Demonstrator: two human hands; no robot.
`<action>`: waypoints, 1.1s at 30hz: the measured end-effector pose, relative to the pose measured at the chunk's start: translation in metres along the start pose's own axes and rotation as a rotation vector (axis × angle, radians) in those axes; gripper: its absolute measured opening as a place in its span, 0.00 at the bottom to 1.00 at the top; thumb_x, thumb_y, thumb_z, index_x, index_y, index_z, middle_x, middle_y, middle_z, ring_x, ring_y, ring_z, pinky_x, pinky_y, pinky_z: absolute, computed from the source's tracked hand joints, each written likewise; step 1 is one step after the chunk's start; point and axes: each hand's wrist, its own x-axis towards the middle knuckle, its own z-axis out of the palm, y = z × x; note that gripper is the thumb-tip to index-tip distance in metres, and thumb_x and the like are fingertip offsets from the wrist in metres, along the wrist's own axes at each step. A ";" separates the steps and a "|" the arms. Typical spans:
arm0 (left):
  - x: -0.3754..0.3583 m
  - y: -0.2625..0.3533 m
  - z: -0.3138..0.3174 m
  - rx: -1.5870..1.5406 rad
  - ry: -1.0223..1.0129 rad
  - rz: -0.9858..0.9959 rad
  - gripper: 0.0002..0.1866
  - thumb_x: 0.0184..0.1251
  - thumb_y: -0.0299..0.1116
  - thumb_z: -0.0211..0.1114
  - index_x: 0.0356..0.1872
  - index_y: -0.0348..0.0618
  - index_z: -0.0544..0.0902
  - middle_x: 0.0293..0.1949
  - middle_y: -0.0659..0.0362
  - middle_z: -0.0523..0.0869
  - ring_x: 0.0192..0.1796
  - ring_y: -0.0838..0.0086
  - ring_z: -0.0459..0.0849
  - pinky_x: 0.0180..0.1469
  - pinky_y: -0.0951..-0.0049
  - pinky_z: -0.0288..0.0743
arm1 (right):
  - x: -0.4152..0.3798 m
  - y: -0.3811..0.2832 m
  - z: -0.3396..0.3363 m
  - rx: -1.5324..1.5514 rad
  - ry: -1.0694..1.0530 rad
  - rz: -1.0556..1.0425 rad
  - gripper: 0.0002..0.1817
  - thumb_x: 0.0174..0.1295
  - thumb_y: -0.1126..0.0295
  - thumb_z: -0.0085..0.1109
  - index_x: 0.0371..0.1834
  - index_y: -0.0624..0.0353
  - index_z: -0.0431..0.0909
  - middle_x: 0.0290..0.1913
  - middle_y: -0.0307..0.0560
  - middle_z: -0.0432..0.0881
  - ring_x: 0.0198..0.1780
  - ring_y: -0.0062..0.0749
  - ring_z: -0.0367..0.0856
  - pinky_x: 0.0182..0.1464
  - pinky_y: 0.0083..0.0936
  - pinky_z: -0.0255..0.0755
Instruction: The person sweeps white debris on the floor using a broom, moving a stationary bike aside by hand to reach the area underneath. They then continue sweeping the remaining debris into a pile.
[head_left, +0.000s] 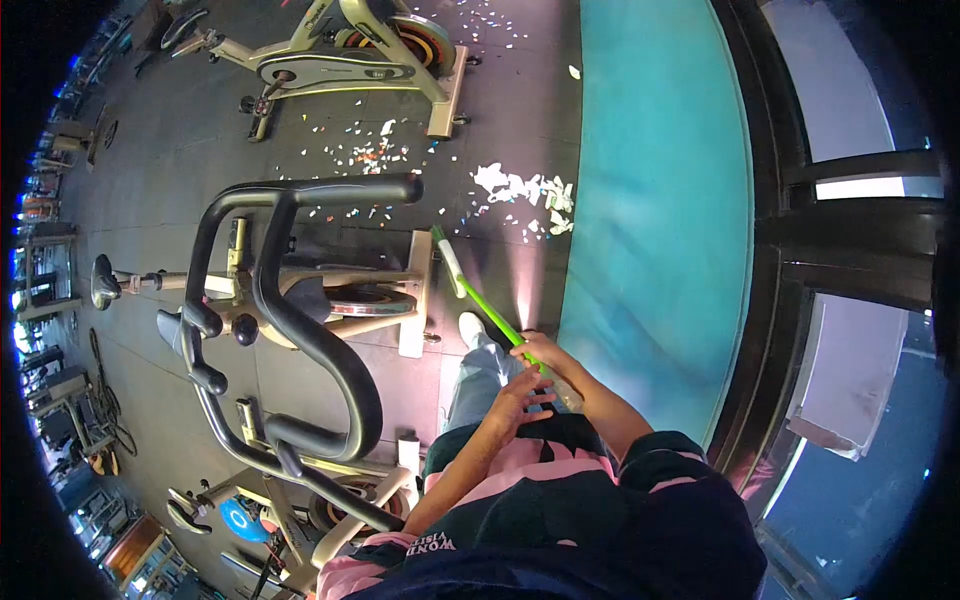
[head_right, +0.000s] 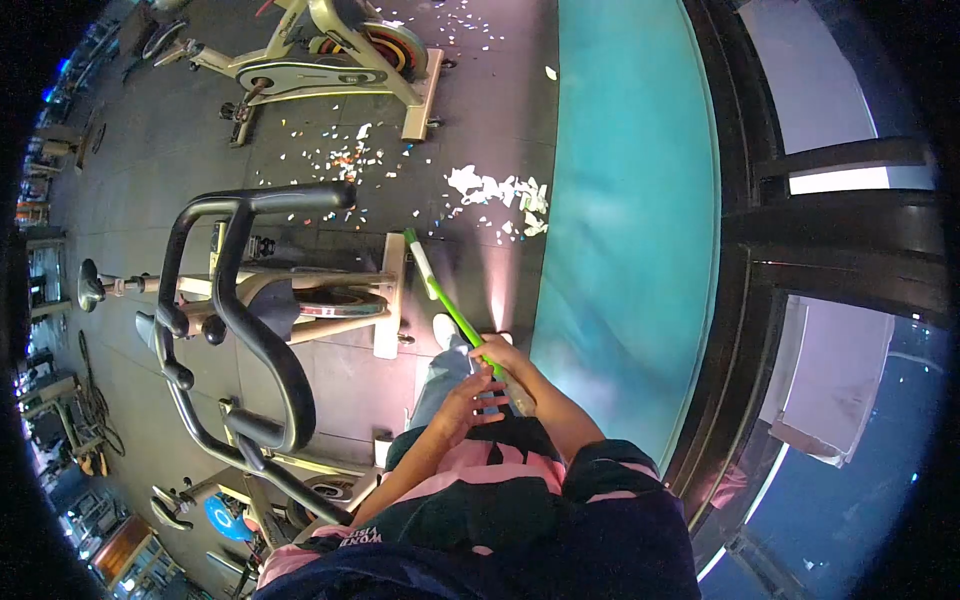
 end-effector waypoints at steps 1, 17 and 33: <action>0.000 0.000 0.000 0.038 0.028 0.026 0.37 0.58 0.53 0.56 0.64 0.45 0.56 0.53 0.52 0.71 0.52 0.66 0.74 0.50 0.63 0.71 | 0.006 -0.005 -0.001 -0.022 -0.002 -0.032 0.11 0.44 0.67 0.63 0.26 0.62 0.73 0.18 0.41 0.73 0.15 0.23 0.69 0.17 0.21 0.63; 0.053 -0.005 0.037 0.093 0.045 -0.095 0.42 0.59 0.48 0.57 0.67 0.58 0.40 0.51 0.50 0.71 0.51 0.61 0.72 0.49 0.58 0.71 | -0.031 -0.035 -0.034 0.169 0.052 0.061 0.10 0.46 0.71 0.57 0.32 0.60 0.70 0.16 0.41 0.70 0.15 0.26 0.67 0.15 0.27 0.63; 0.127 0.019 0.043 -0.148 0.139 -0.031 0.47 0.53 0.32 0.55 0.66 0.61 0.30 0.42 0.55 0.71 0.39 0.67 0.74 0.41 0.57 0.71 | 0.049 -0.061 -0.067 -0.444 0.275 -0.254 0.15 0.43 0.70 0.53 0.35 0.65 0.71 0.26 0.60 0.78 0.25 0.49 0.78 0.28 0.36 0.71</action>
